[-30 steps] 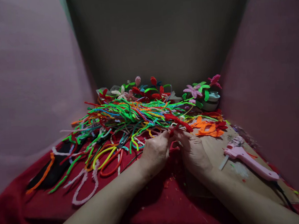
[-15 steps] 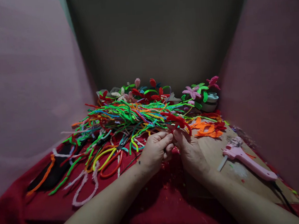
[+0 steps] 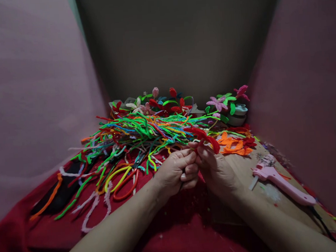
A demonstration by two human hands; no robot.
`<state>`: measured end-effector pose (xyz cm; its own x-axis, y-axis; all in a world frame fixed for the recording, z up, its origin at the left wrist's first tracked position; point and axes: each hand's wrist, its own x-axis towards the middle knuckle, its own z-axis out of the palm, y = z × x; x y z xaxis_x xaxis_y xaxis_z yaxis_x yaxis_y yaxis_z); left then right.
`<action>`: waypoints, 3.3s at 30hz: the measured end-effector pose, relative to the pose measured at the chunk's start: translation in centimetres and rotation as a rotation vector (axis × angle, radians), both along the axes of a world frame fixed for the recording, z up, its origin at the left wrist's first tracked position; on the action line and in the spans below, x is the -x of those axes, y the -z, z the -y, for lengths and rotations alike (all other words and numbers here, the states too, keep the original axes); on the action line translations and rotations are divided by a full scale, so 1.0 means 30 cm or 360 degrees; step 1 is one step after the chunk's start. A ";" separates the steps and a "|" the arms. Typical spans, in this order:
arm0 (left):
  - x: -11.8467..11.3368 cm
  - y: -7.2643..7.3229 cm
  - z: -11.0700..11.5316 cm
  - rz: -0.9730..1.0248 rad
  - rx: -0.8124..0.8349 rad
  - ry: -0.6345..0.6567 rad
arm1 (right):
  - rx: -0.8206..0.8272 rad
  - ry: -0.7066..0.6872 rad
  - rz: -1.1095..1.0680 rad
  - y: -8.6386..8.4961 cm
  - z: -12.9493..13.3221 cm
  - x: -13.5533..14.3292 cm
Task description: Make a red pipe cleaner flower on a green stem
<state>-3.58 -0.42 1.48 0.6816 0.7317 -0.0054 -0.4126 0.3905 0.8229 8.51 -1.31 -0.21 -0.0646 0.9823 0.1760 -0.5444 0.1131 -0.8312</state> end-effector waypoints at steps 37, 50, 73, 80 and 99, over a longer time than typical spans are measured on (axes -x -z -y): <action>-0.024 -0.019 0.012 -0.0454 -0.0349 -0.0578 | -0.0363 0.0230 0.0509 -0.016 -0.004 -0.029; 0.000 -0.014 0.010 -0.0072 -0.0033 -0.0151 | -0.0263 0.0140 0.0340 -0.027 -0.013 -0.046; -0.015 0.003 0.022 -0.1152 -0.1407 -0.0928 | -0.0030 -0.0026 -0.0093 -0.011 -0.026 -0.024; 0.000 0.063 -0.008 -0.1606 -0.2251 -0.1199 | -0.0143 0.0144 0.0060 0.015 -0.013 -0.009; -0.012 -0.037 0.028 -0.0554 -0.0611 -0.0653 | -0.0304 0.0177 0.0285 -0.014 0.002 -0.034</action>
<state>-3.22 -1.27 2.58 0.3524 0.9256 0.1379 -0.1500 -0.0896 0.9846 9.53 -1.37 0.22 -0.0050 0.9352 0.3542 -0.3660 0.3279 -0.8709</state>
